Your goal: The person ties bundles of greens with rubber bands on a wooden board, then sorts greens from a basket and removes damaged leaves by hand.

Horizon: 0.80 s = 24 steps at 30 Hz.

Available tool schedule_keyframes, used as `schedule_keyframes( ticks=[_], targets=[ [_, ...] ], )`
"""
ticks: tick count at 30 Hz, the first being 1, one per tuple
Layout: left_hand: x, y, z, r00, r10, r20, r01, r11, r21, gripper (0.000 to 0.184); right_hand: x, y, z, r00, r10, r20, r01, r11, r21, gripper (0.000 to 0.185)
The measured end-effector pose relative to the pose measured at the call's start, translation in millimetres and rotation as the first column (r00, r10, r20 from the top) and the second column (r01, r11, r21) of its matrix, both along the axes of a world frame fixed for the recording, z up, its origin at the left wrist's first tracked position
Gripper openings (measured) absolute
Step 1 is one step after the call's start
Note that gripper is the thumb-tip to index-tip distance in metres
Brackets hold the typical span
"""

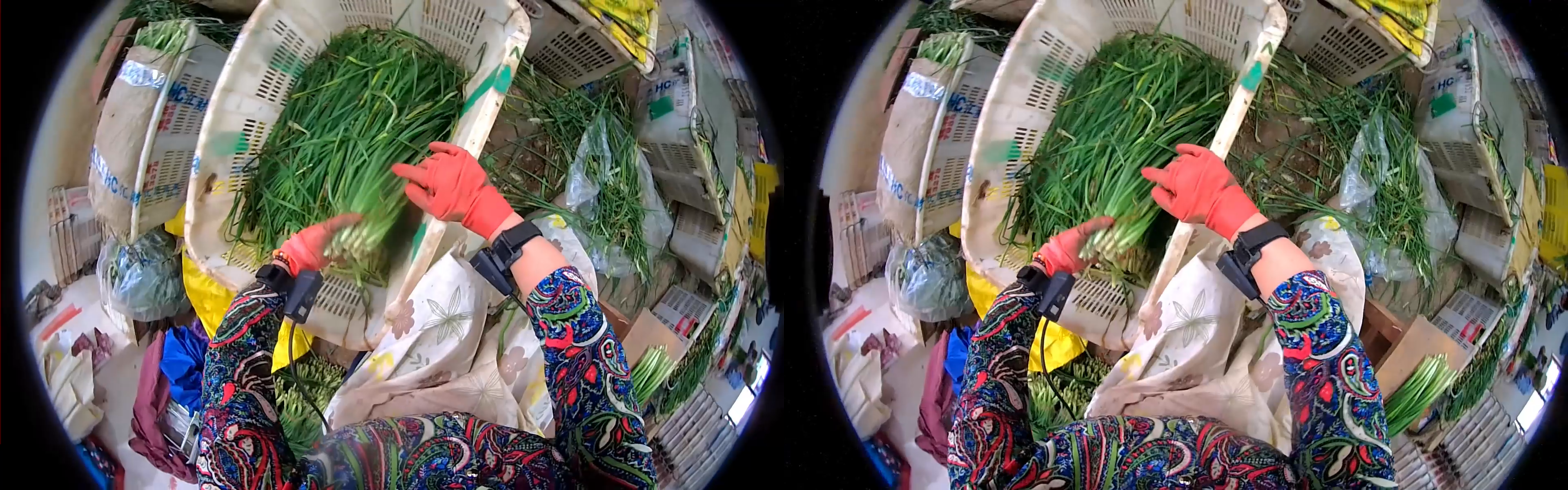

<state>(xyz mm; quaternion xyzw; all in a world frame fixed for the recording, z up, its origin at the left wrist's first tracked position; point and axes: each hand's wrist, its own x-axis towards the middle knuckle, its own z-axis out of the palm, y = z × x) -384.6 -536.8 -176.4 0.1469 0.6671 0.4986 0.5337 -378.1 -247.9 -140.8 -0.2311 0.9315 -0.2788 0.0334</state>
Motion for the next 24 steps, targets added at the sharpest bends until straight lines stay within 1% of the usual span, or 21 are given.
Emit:
schedule_keyframes(
  ticks=[1, 2, 3, 4, 5, 6, 7, 8, 10, 11, 12, 13, 14, 15, 17, 19, 20, 21, 22, 23, 24],
  targets=[
    [-12.2, 7.8, 25.6, 0.975, 0.160, 0.154, -0.143, 0.983, -0.118, 0.067, 1.0, -6.5, 6.4, 0.995, -0.061, -0.073, 0.057, 0.996, -0.066, 0.051],
    [-15.1, 2.9, 36.1, 0.868, -0.192, -0.458, 0.158, 0.981, -0.111, 0.069, 3.4, -13.0, 12.2, 0.983, -0.123, -0.138, 0.104, 0.985, -0.138, 0.060],
    [-17.5, -2.5, 29.3, 0.899, -0.145, -0.413, 0.129, 0.989, -0.067, 0.076, 8.9, -16.4, 18.4, 0.997, -0.072, -0.009, 0.071, 0.996, -0.047, 0.082],
    [-20.5, 0.1, 25.0, 0.983, -0.027, -0.182, 0.036, 0.998, 0.045, 0.076, 14.3, -23.0, 23.4, 1.000, -0.009, 0.005, 0.009, 1.000, -0.002, 0.087],
    [-23.7, 3.4, 22.5, 0.994, 0.085, 0.068, -0.093, 0.989, 0.118, 0.076, 19.4, -33.2, 22.8, 0.999, 0.053, -0.003, -0.053, 0.998, 0.022, 0.090],
    [-24.1, 1.6, 24.9, 0.964, -0.081, -0.252, 0.093, 0.995, 0.038, 0.071, 19.5, -44.7, 18.5, 0.994, 0.105, -0.013, -0.104, 0.993, 0.049, 0.093],
    [-27.2, 16.8, 55.9, 0.810, -0.234, -0.538, 0.213, 0.972, -0.103, 0.065, 15.6, -55.3, 13.2, 0.992, 0.129, -0.012, -0.128, 0.991, 0.035, 0.096],
    [-30.6, 24.1, 55.5, 0.829, -0.220, -0.514, 0.291, 0.955, 0.062, 0.059, 9.6, -56.7, 11.2, 0.981, 0.183, -0.057, -0.182, 0.983, 0.025, 0.096],
    [-37.8, 32.1, 72.2, 0.756, -0.402, -0.517, 0.414, 0.905, -0.098, 0.054, -6.2, -57.6, 5.9, 0.950, 0.279, -0.138, -0.282, 0.960, 0.002, 0.094],
    [-40.3, 32.4, 74.8, 0.792, -0.364, -0.491, 0.389, 0.919, -0.053, 0.050, -10.4, -54.7, 6.5, 0.950, 0.280, -0.141, -0.288, 0.957, -0.043, 0.086],
    [-43.0, 33.5, 69.5, 0.938, -0.315, -0.142, 0.319, 0.948, 0.006, 0.039, -13.6, -53.0, 5.5, 0.953, 0.282, -0.112, -0.291, 0.954, -0.069, 0.083],
    [-47.9, 41.5, 77.1, 0.969, -0.215, 0.118, 0.221, 0.974, -0.039, 0.028, -17.7, -52.4, 5.2, 0.953, 0.290, -0.084, -0.298, 0.950, -0.091, 0.080],
    [-49.5, 50.0, 83.9, 0.926, -0.082, 0.367, 0.132, 0.985, -0.113, 0.033, -19.9, -52.2, 4.5, 0.952, 0.302, -0.053, -0.307, 0.945, -0.116, 0.076],
    [-39.6, 53.6, 81.2, 0.945, 0.071, 0.318, -0.055, 0.997, -0.061, 0.042, -21.9, -50.8, 3.3, 0.961, 0.269, -0.066, -0.276, 0.950, -0.146, 0.064],
    [-42.9, 48.2, 71.9, 0.751, 0.000, 0.660, -0.180, 0.962, 0.205, 0.040, -27.1, -49.6, -1.4, 0.974, 0.226, 0.009, -0.221, 0.960, -0.170, 0.057],
    [-22.6, 49.3, 75.2, 0.889, 0.293, 0.351, -0.304, 0.952, -0.024, 0.038, -28.3, -47.6, -2.8, 0.990, 0.142, 0.017, -0.134, 0.964, -0.229, 0.047],
    [-16.0, 50.3, 79.6, 0.902, 0.387, 0.190, -0.368, 0.921, -0.129, 0.039, -27.1, -46.4, -3.9, 0.990, 0.142, 0.011, -0.135, 0.959, -0.249, 0.046],
    [-11.7, 50.5, 88.6, 0.891, 0.428, 0.152, -0.400, 0.898, -0.183, 0.043, -26.4, -44.1, -4.2, 0.989, 0.147, 0.003, -0.141, 0.954, -0.266, 0.045],
    [-11.1, 51.3, 110.5, 0.903, 0.389, 0.182, -0.357, 0.915, -0.187, 0.037, -25.5, -41.5, -3.8, 0.988, 0.155, -0.006, -0.150, 0.948, -0.279, 0.044],
    [-11.9, 47.9, 113.6, 0.822, 0.507, 0.260, -0.430, 0.851, -0.301, 0.023, -24.6, -38.7, -1.6, 0.995, 0.087, -0.038, -0.095, 0.940, -0.327, 0.042],
    [-10.3, 45.7, 120.2, 0.802, 0.534, 0.267, -0.469, 0.840, -0.273, 0.023, -24.8, -34.9, 0.1, 0.996, 0.066, -0.053, -0.081, 0.923, -0.376, 0.041]
  ],
)
